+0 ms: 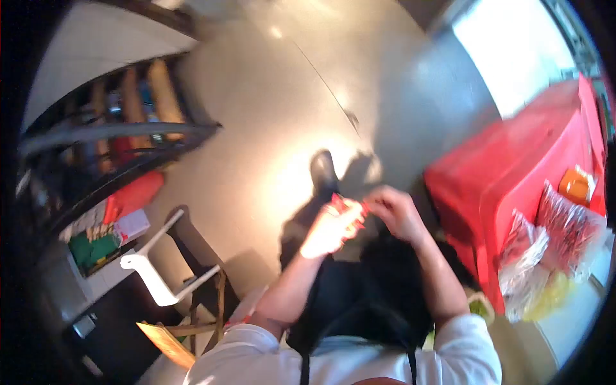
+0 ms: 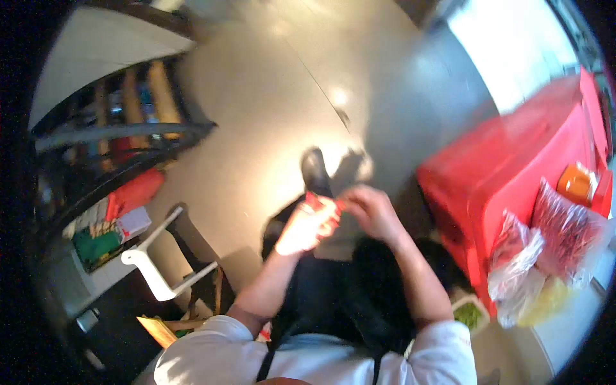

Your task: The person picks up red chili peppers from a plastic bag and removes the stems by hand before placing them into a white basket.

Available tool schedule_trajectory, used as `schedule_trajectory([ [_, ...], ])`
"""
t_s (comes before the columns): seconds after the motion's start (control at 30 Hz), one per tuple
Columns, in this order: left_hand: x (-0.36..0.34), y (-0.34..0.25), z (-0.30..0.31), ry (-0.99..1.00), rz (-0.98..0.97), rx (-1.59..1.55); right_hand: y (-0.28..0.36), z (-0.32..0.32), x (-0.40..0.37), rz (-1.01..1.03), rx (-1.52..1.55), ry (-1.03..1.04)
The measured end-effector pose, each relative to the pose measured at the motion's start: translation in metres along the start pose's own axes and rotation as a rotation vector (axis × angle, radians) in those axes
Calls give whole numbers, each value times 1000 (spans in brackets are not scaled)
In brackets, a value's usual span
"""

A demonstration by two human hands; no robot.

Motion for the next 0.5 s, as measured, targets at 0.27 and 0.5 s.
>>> schedule_trajectory([
  [0.27, -109, 33, -67, 375, -135, 33, 117, 1, -146, 166, -236, -197],
  [0.5, -197, 28, -94, 348, -229, 335, 153, -5, -238, 350, -268, -361],
])
Point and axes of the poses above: each hand's wrist, its own x-axis towards the middle knuckle, its own z-axis out of the back of the hand, y = z × x, the point moved 6 cm from there along x, towards the middle knuckle, and after that the axes turned 3 degrees about -z, right-handed, at the moved point
